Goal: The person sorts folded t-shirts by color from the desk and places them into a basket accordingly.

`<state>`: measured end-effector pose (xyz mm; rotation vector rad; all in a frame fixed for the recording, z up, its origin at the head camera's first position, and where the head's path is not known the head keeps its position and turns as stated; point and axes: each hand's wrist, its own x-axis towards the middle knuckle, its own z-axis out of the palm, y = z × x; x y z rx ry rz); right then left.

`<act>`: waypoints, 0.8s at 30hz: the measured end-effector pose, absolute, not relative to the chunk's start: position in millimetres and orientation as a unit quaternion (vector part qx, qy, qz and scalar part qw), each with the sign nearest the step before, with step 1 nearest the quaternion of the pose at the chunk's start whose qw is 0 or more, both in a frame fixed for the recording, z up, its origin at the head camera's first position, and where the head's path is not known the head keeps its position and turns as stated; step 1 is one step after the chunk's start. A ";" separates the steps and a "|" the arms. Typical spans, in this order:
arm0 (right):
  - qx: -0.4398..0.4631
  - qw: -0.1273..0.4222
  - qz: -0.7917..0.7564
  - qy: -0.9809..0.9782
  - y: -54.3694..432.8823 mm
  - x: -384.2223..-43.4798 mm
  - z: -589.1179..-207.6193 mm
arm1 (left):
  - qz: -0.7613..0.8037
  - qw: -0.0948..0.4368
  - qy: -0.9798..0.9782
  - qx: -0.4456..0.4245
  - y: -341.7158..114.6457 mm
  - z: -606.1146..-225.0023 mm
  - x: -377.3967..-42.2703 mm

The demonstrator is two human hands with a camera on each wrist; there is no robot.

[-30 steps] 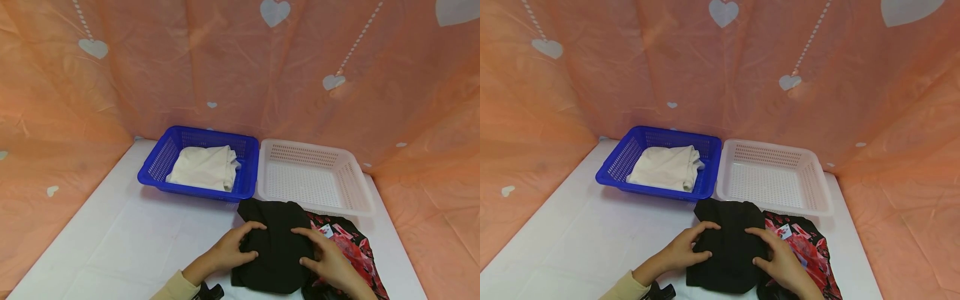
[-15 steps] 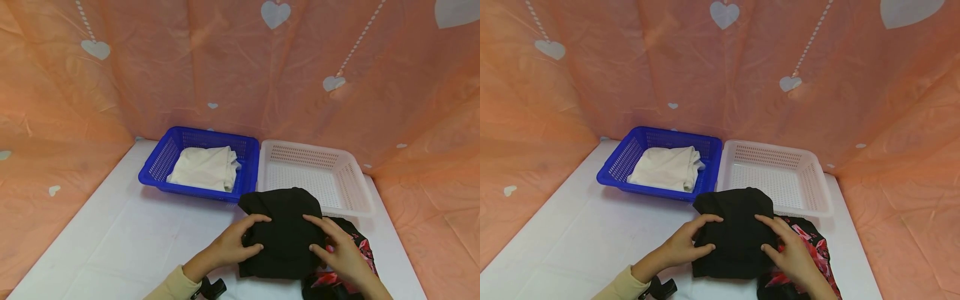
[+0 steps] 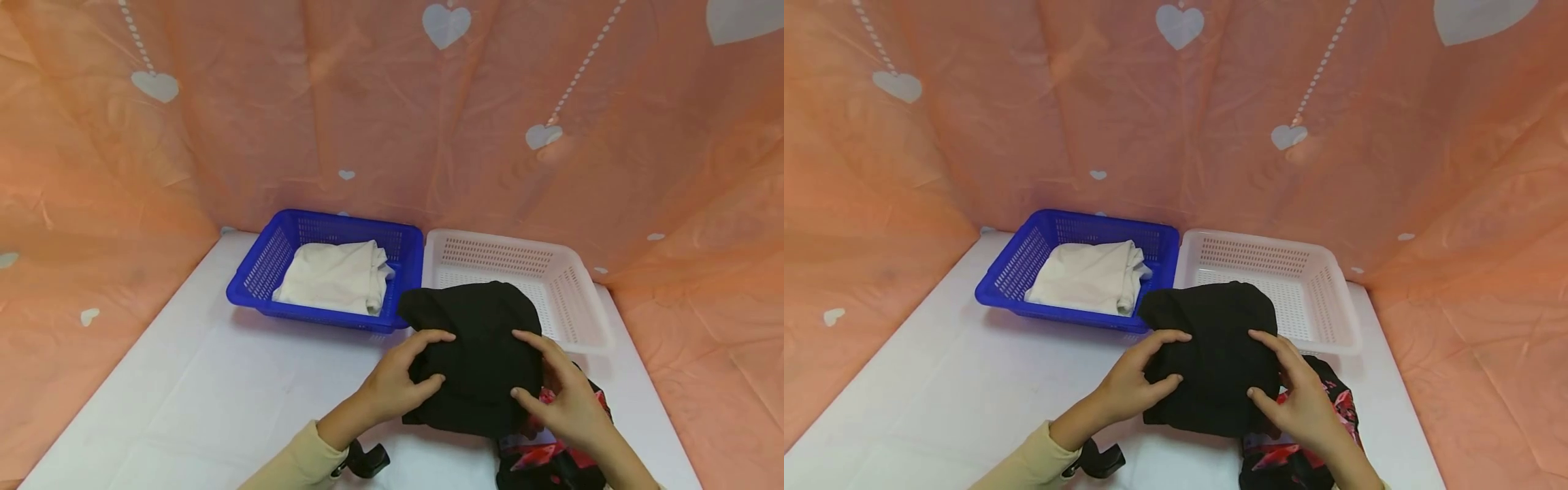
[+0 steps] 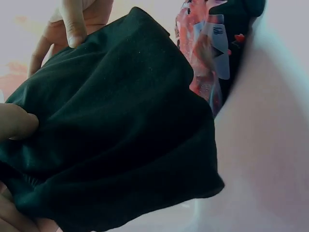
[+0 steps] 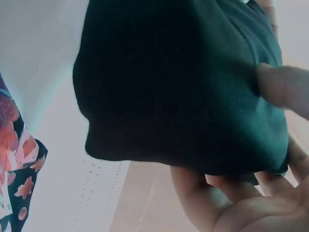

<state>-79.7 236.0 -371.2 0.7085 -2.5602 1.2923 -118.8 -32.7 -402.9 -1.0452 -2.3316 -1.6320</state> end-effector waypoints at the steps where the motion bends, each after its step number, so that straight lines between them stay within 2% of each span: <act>1: 0.237 0.097 0.431 -0.865 236.5 -80.4 -370.6 | -0.538 0.058 -0.767 -0.344 -31.6 -402.1 -119.7; 13: 0.250 0.179 0.411 -0.858 248.3 -102.8 -350.6 | -0.559 0.086 -0.753 -0.336 -10.9 -381.5 -146.0; 24: 0.251 0.197 0.374 -0.871 262.1 -133.4 -339.6 | -0.533 0.091 -0.767 -0.346 0.5 -366.9 -178.2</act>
